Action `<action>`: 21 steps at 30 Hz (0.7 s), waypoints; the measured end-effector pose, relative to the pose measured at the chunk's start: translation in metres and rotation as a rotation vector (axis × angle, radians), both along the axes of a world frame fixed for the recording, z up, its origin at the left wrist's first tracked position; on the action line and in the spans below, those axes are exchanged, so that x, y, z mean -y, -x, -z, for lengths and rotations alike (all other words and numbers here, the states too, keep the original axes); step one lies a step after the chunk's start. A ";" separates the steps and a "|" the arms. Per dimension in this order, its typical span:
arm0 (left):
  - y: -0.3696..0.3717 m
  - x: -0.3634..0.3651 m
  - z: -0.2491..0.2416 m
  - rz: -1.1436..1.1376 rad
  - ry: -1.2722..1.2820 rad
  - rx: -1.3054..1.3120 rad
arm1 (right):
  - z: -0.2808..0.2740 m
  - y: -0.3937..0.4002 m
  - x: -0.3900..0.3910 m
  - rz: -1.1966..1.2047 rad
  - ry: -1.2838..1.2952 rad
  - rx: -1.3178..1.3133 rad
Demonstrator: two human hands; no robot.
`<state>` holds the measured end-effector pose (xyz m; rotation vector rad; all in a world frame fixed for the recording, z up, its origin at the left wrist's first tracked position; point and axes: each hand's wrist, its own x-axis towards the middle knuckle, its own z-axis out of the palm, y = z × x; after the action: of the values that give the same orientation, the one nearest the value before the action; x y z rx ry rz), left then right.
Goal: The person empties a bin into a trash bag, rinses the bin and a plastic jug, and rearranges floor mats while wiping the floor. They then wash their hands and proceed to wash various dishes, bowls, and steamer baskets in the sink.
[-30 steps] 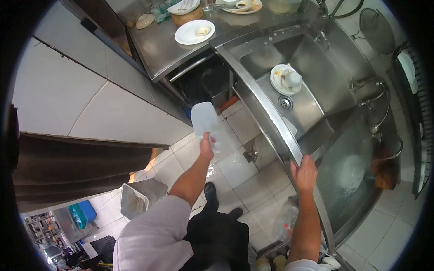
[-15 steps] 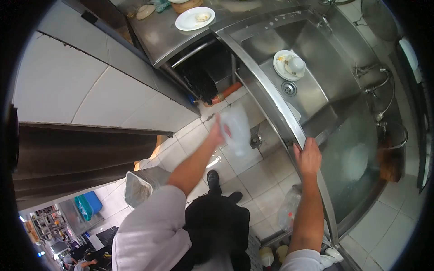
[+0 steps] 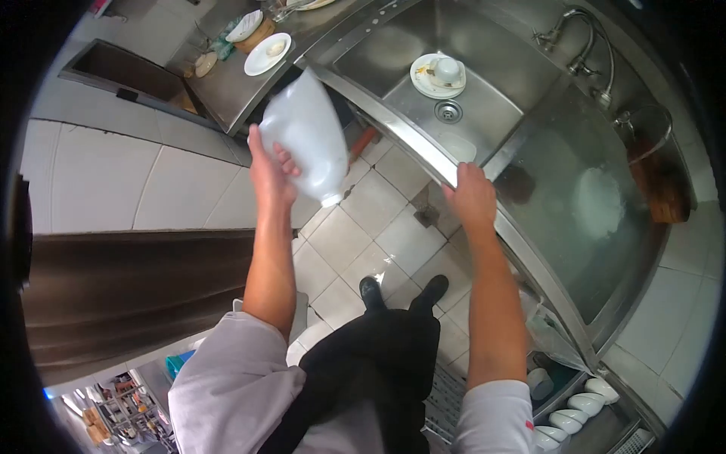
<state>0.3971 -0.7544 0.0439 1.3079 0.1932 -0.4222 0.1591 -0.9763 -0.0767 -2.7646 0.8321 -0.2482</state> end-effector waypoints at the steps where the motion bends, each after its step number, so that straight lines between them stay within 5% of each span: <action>1: 0.029 0.023 -0.030 -0.005 -0.077 0.083 | -0.004 0.002 -0.001 -0.011 -0.023 0.025; 4: 0.092 0.129 -0.070 0.474 -0.618 0.634 | -0.006 0.025 0.006 -0.039 -0.044 0.123; 5: 0.125 0.172 -0.065 0.598 -0.512 0.652 | -0.002 0.044 0.007 -0.037 -0.044 0.150; 10: 0.268 0.326 0.027 1.358 -1.013 1.446 | -0.005 0.189 0.023 0.161 -0.089 -0.067; 12: 0.299 0.355 0.065 1.602 -1.110 1.583 | -0.014 0.237 0.025 0.221 -0.045 -0.055; 16: 0.331 0.387 0.120 1.737 -1.230 1.850 | -0.017 0.277 0.029 0.264 0.013 -0.056; 21: 0.368 0.397 0.164 1.867 -1.140 1.577 | -0.017 0.278 0.033 0.231 0.029 -0.026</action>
<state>0.0286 -1.1519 -0.1199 2.1778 -2.6147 -0.6365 -0.1185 -1.0092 -0.0601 -2.7018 1.1645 -0.2675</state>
